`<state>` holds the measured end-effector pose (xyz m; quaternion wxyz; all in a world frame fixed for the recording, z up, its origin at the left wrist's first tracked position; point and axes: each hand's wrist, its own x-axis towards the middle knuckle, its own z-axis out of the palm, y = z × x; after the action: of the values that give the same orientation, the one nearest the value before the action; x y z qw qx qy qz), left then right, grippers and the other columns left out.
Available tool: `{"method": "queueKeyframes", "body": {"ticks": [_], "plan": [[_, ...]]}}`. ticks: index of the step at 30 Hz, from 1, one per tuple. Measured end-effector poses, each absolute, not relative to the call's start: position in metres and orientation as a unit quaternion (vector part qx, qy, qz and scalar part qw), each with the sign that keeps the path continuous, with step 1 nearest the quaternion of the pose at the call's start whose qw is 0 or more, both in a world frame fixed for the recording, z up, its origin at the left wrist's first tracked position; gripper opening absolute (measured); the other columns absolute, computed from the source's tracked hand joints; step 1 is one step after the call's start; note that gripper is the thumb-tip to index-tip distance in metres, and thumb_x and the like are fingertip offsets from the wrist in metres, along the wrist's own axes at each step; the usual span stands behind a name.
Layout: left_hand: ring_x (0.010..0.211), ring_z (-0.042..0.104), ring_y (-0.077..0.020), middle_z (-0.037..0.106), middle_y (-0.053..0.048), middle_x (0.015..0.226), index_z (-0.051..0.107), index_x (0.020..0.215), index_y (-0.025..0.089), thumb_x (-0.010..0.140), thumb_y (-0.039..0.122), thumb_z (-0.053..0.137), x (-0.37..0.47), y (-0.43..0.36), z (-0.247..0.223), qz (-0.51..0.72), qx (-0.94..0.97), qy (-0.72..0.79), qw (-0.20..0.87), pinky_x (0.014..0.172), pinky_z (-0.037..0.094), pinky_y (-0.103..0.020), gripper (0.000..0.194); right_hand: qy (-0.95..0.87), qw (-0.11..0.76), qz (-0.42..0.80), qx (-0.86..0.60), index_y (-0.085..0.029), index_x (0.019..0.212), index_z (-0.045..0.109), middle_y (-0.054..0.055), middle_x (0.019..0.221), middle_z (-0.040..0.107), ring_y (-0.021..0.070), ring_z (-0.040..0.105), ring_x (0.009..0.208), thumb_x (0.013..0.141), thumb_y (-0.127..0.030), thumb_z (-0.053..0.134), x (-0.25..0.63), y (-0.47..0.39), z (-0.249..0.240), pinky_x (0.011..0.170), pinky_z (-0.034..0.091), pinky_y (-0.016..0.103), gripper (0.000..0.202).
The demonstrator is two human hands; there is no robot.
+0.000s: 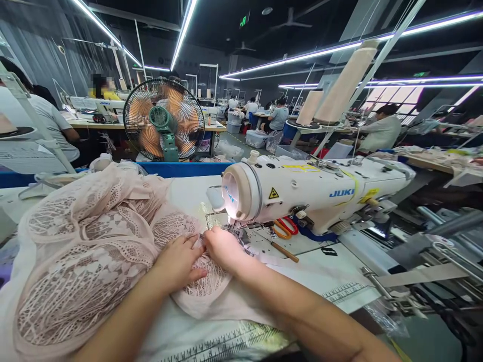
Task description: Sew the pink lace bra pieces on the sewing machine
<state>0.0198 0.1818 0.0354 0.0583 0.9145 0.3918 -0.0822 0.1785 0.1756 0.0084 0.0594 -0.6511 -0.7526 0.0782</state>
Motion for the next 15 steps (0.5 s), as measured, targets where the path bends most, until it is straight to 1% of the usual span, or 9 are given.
{"method": "queueKeyframes", "body": {"ticks": [5,11,15], "plan": [[0.130,0.050,-0.0376,0.045,-0.016,0.151,0.060,0.135,0.022,0.088,0.045,0.063,0.0202,0.1814,0.0368,-0.073,0.914,0.393,0.070,0.105,0.044,-0.054,0.052,-0.763,0.032,0.063,-0.643,-0.015,0.104,0.067,0.014,0.097,0.066,0.0234,0.065,0.083,0.091,-0.014,0.048,0.1744,0.1770,0.0105,0.067,0.046,0.030,0.023],[0.131,0.049,-0.0366,0.045,-0.015,0.152,0.060,0.134,0.023,0.088,0.046,0.063,0.0203,0.1826,0.0352,-0.081,0.913,0.393,0.073,0.106,0.043,-0.053,0.051,-0.769,0.010,0.054,-0.637,-0.017,0.108,0.066,0.012,0.099,0.067,0.0238,0.067,0.085,0.089,-0.014,0.052,0.1717,0.1799,0.0108,0.069,0.049,0.030,0.024],[0.132,0.048,-0.0356,0.044,-0.014,0.153,0.061,0.134,0.022,0.088,0.047,0.062,0.0215,0.1830,0.0358,-0.091,0.911,0.396,0.074,0.107,0.042,-0.051,0.052,-0.781,-0.012,0.060,-0.622,-0.013,0.108,0.067,0.014,0.099,0.067,0.0245,0.067,0.085,0.087,-0.015,0.055,0.1696,0.1791,0.0189,0.070,0.050,0.030,0.023]]}}
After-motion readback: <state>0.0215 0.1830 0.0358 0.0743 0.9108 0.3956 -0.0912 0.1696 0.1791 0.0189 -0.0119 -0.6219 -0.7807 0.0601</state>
